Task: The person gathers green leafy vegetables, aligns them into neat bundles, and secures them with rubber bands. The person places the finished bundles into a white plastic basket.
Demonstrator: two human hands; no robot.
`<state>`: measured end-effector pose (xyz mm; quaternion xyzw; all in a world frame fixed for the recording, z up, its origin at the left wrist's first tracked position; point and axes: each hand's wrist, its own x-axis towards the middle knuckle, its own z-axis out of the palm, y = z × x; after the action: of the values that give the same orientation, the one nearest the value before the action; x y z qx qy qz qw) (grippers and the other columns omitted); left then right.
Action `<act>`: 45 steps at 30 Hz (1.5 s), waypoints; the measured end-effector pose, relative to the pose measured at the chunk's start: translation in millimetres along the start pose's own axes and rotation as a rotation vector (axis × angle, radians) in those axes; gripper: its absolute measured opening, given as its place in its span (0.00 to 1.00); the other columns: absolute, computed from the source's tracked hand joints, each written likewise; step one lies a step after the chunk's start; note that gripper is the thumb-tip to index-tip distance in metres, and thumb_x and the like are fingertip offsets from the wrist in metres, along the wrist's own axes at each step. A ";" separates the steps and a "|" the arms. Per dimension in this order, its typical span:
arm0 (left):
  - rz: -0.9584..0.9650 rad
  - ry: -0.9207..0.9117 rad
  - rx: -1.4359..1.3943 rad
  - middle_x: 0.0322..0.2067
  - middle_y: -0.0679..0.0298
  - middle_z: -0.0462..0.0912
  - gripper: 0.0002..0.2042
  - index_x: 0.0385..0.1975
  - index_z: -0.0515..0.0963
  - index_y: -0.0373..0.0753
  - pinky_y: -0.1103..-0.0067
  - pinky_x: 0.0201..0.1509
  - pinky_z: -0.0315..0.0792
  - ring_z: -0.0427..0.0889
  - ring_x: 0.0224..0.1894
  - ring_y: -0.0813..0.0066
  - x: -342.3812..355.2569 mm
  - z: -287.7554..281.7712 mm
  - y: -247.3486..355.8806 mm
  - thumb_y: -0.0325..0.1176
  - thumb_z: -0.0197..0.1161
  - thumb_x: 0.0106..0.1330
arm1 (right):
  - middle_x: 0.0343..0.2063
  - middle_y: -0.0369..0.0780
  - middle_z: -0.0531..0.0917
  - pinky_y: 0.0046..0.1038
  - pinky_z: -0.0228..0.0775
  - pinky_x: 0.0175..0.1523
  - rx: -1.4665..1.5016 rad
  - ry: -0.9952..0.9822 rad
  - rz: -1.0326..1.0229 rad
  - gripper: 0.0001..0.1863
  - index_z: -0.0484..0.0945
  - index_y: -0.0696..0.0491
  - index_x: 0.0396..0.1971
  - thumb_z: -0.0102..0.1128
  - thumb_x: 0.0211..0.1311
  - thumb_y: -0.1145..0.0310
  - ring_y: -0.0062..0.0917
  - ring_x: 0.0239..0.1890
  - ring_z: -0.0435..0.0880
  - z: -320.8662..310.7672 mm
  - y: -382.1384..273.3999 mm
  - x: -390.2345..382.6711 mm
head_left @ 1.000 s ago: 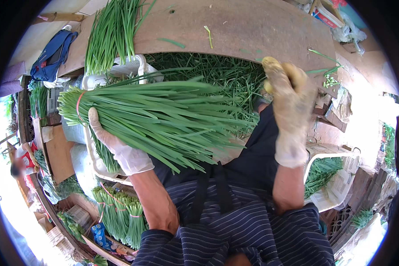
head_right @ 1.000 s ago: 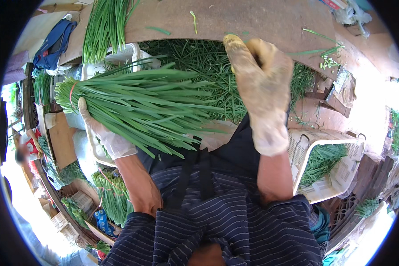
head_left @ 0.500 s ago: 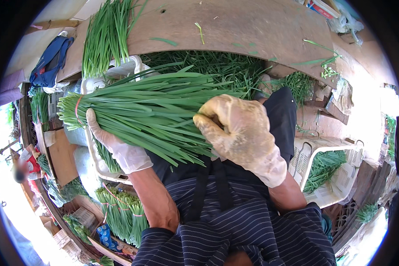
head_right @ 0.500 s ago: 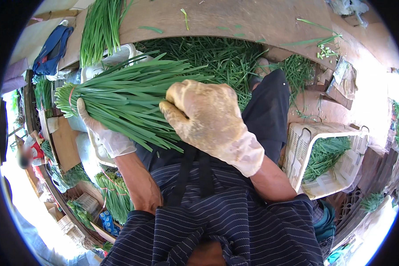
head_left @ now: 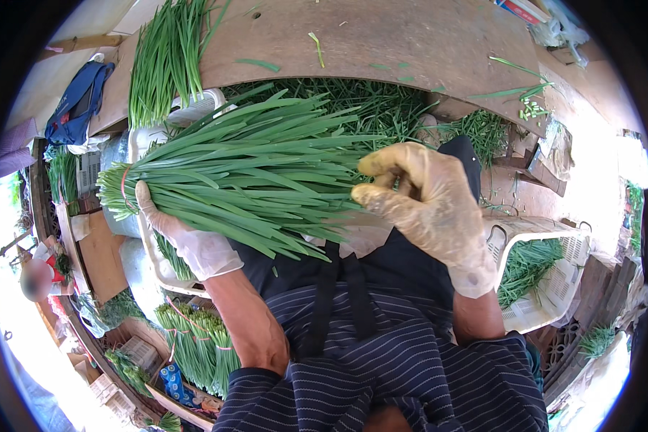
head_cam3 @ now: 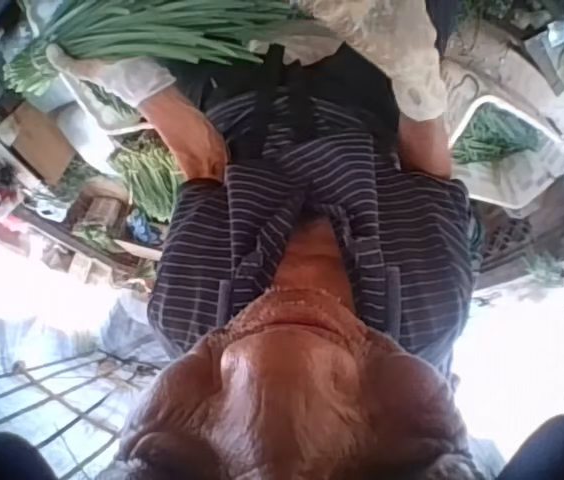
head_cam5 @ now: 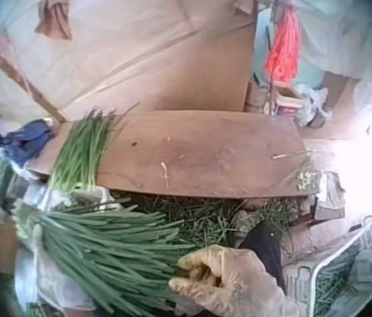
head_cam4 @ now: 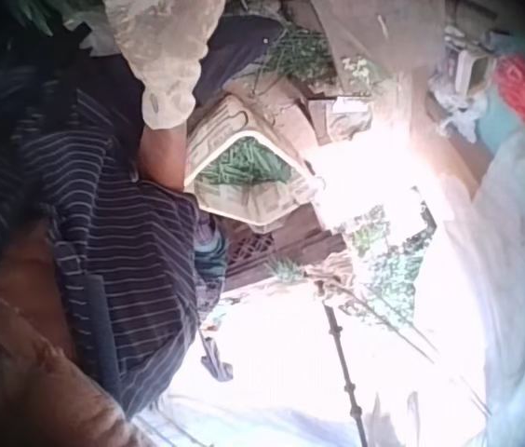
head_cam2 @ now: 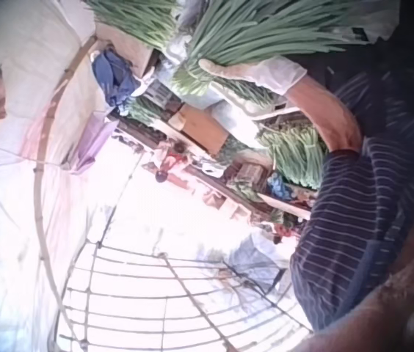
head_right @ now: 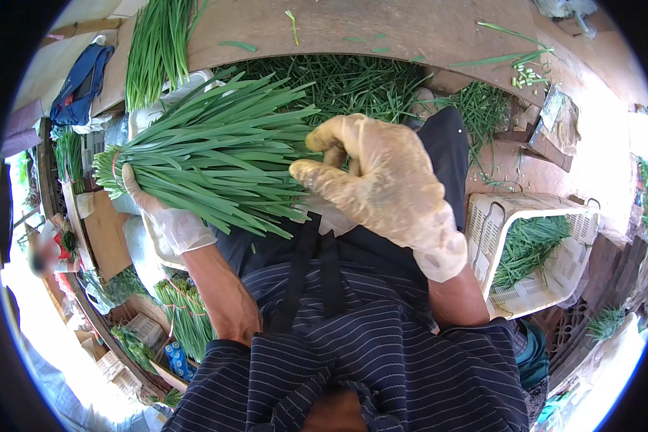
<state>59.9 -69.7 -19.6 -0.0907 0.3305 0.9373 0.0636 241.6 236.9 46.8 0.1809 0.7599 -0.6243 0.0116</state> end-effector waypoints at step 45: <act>0.018 0.136 -0.062 0.59 0.49 0.81 0.24 0.60 0.77 0.32 0.49 0.63 0.78 0.81 0.58 0.49 4.0 -26.6 31.9 0.44 0.63 0.73 | 0.32 0.45 0.88 0.34 0.79 0.38 0.112 0.139 -0.319 0.09 0.85 0.57 0.43 0.63 0.69 0.70 0.37 0.33 0.88 36.9 3.1 11.9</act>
<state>53.7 -111.0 -21.4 -0.1532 0.3058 0.9392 0.0299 223.6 205.4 32.9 0.1013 0.7418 -0.6457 -0.1502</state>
